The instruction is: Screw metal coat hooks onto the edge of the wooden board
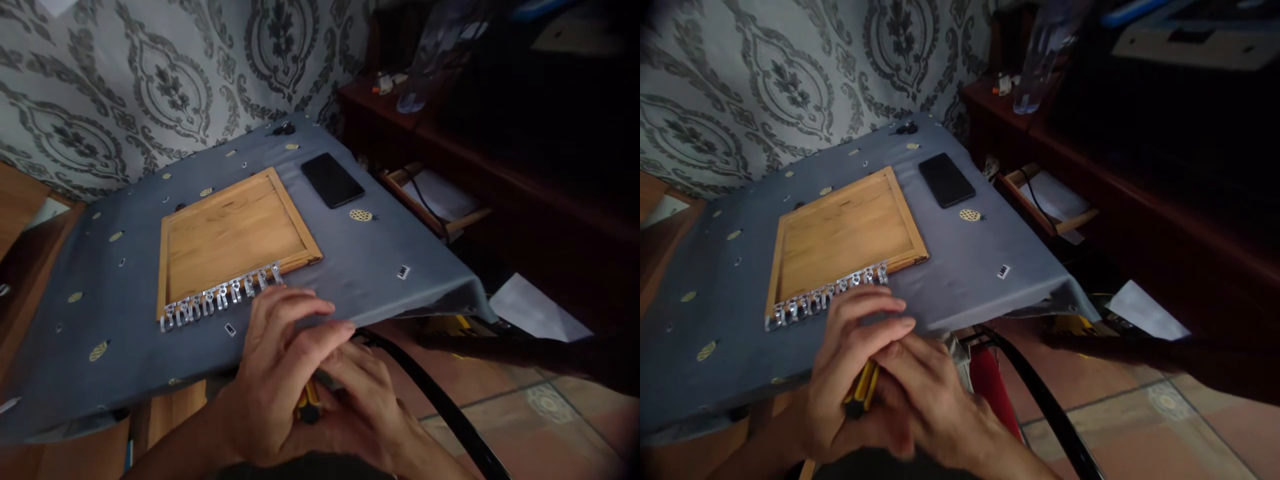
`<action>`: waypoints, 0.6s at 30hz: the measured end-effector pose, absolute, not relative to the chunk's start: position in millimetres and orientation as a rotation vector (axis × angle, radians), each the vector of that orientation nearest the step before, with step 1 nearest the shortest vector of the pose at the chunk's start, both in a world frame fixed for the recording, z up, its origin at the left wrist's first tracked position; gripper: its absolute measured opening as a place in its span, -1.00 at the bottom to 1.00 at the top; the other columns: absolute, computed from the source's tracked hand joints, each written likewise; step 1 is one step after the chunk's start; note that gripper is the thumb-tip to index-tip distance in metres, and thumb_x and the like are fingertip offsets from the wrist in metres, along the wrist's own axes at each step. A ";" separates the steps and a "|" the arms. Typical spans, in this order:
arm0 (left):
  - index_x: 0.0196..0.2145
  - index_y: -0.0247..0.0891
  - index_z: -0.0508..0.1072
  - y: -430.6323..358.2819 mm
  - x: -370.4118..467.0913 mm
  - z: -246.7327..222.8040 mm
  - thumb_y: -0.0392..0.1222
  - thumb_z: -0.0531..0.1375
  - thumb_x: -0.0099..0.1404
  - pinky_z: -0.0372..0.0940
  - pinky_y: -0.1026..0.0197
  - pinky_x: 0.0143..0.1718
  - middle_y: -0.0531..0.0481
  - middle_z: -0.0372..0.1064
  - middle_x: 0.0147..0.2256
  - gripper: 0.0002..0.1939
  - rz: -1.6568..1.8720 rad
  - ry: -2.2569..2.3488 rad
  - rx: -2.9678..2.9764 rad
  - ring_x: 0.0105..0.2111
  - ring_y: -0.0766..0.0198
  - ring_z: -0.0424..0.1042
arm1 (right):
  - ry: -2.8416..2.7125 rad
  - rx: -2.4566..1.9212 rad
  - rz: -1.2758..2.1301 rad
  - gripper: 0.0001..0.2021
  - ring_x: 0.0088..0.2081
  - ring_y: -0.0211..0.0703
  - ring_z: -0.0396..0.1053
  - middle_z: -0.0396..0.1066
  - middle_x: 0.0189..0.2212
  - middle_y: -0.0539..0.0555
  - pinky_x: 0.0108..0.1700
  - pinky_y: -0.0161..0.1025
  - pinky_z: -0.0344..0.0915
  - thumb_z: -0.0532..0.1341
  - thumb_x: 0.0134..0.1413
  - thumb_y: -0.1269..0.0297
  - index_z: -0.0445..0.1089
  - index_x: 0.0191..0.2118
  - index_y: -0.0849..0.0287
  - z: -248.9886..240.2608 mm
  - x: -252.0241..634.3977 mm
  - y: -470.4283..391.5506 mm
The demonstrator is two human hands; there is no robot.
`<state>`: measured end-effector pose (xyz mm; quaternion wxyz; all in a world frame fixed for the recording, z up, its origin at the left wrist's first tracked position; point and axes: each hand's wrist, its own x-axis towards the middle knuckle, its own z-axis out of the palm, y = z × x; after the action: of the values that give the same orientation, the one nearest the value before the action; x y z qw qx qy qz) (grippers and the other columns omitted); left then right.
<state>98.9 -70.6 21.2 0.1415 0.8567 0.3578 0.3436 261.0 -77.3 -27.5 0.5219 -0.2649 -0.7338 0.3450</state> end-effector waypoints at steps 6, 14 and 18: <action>0.20 -0.11 0.28 -46.0 53.8 5.0 0.24 0.20 0.39 0.33 -0.08 0.10 -0.17 0.35 0.07 -0.42 0.963 1.422 2.297 0.10 -0.02 0.36 | -1.525 -0.905 0.805 -0.75 -0.36 -0.26 0.55 0.59 -0.13 0.03 -0.23 -0.26 0.55 0.22 0.35 0.37 0.44 0.09 0.03 -24.9 285.6 -69.3; 0.04 -0.23 0.36 -19.1 38.3 -16.4 0.12 0.39 0.25 0.34 -0.21 0.01 -0.19 0.41 -0.04 -0.44 0.621 1.799 2.475 -0.02 -0.10 0.36 | -1.354 -0.978 0.728 -0.82 -0.52 -0.27 0.45 0.57 -0.15 0.06 -0.43 -0.16 0.50 0.18 0.37 0.32 0.52 -0.04 0.02 -8.4 274.5 -35.3; 0.02 -0.26 0.40 -15.8 38.0 -21.7 0.09 0.36 0.29 0.34 -0.24 0.02 -0.20 0.43 -0.06 -0.51 0.598 1.739 2.510 -0.03 -0.11 0.36 | -1.406 -1.020 0.671 -0.83 -0.50 -0.23 0.44 0.54 -0.14 0.11 -0.49 -0.15 0.45 0.17 0.38 0.27 0.52 -0.08 0.04 -5.8 269.6 -24.5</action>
<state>38.0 -15.8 -21.7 0.0150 0.8065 0.5589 0.1922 269.6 -24.5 -5.8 0.5969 -0.4396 -0.6058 0.2891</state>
